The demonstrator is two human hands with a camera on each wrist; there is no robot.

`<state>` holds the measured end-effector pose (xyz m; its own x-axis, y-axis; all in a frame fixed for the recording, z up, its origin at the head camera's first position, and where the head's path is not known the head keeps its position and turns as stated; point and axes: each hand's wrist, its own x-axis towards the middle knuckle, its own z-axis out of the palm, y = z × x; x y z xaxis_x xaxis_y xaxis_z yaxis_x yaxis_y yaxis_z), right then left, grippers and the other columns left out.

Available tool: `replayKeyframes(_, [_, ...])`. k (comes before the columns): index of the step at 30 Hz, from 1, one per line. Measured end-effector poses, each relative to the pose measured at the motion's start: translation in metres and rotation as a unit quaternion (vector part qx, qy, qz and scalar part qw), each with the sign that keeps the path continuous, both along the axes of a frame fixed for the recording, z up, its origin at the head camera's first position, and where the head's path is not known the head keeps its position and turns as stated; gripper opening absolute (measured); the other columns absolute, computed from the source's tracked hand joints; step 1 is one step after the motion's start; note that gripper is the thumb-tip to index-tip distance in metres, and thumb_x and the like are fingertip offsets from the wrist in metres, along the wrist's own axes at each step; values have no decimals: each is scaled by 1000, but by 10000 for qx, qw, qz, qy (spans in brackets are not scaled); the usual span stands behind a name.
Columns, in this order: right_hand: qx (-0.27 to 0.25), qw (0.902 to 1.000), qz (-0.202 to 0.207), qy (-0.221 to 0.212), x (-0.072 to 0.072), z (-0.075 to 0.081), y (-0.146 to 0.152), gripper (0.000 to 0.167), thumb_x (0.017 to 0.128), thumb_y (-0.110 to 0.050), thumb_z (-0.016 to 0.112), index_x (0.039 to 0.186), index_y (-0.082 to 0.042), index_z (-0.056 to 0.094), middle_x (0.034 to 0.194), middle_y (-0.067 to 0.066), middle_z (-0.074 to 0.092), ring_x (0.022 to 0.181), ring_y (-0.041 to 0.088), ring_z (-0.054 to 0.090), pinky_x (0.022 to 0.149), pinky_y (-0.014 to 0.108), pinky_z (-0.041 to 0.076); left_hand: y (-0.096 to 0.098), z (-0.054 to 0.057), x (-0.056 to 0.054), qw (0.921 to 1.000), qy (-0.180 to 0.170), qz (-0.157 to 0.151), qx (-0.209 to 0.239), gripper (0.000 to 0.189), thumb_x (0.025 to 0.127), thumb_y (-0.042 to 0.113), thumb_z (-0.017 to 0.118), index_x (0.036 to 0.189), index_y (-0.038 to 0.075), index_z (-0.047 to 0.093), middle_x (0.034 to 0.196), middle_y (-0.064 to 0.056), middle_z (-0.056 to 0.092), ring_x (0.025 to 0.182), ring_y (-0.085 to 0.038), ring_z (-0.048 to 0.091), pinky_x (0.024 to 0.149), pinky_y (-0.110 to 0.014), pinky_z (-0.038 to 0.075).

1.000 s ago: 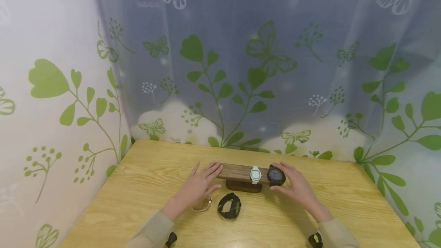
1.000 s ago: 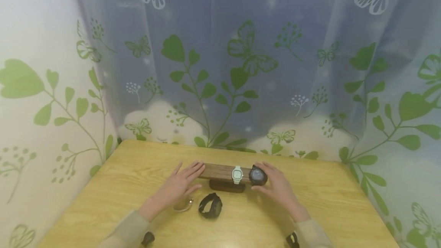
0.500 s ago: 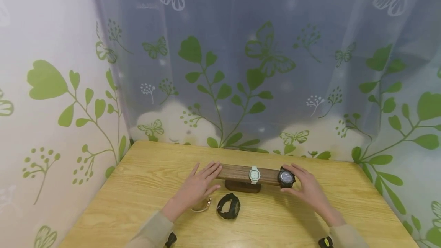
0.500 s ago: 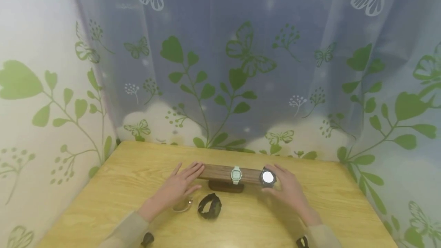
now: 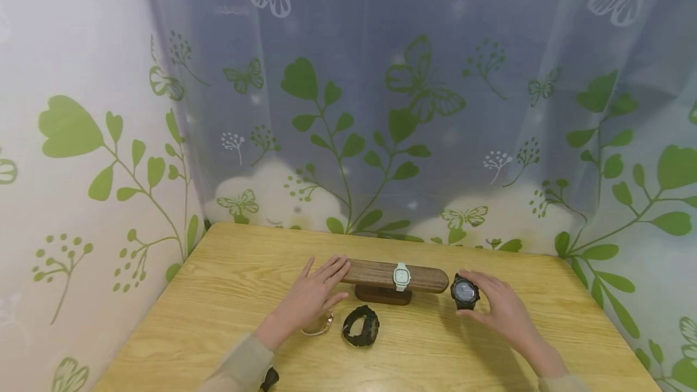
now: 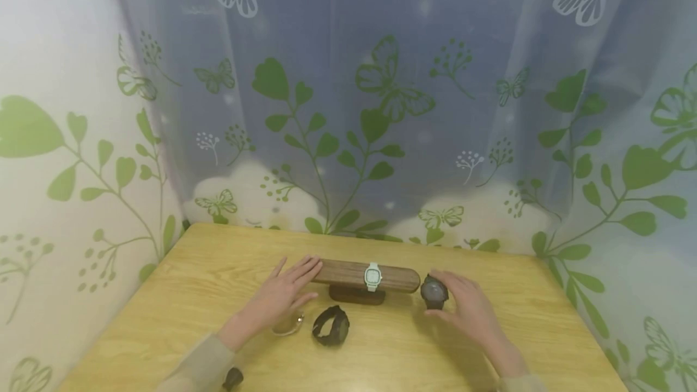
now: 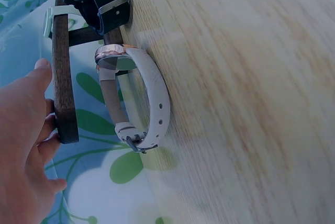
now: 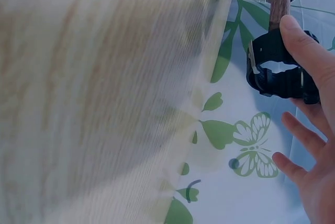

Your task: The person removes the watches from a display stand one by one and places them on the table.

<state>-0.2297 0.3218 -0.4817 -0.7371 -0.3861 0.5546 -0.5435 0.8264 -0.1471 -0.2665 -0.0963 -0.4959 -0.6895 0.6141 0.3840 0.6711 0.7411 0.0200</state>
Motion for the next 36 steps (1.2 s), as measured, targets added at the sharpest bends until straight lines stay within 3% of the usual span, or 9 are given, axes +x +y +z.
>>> replayKeyframes(14, [286,9994,202,-5,25,-10,-6,83,59,-35,97,131,-9,65,120,10,72,103,34,70,83,57,57,2,1,5,10000,-45,85,-15,65,102,44,57,156,10,41,161,-7,39,149,-24,35,122,-61,18])
replayKeyframes(24, [315,9977,457,-379,33,-15,-21,80,63,-42,95,132,-16,65,124,3,70,109,28,67,84,55,57,3,2,10,10000,-8,54,65,65,102,43,58,155,9,43,159,-8,41,148,-25,37,121,-61,20])
replayKeyframes(28, [421,9969,522,-423,34,-15,-28,79,63,-43,94,131,-15,66,123,4,70,111,28,65,86,55,56,3,1,11,10000,-18,79,55,64,102,43,57,155,9,43,160,-7,40,148,-24,36,121,-61,20])
replayKeyframes(36, [756,9908,596,-956,37,-11,-44,75,69,-44,91,132,-12,65,125,8,66,113,32,63,91,58,54,4,1,13,9999,-21,119,-32,65,103,46,53,156,10,40,160,-8,39,149,-25,35,122,-61,20])
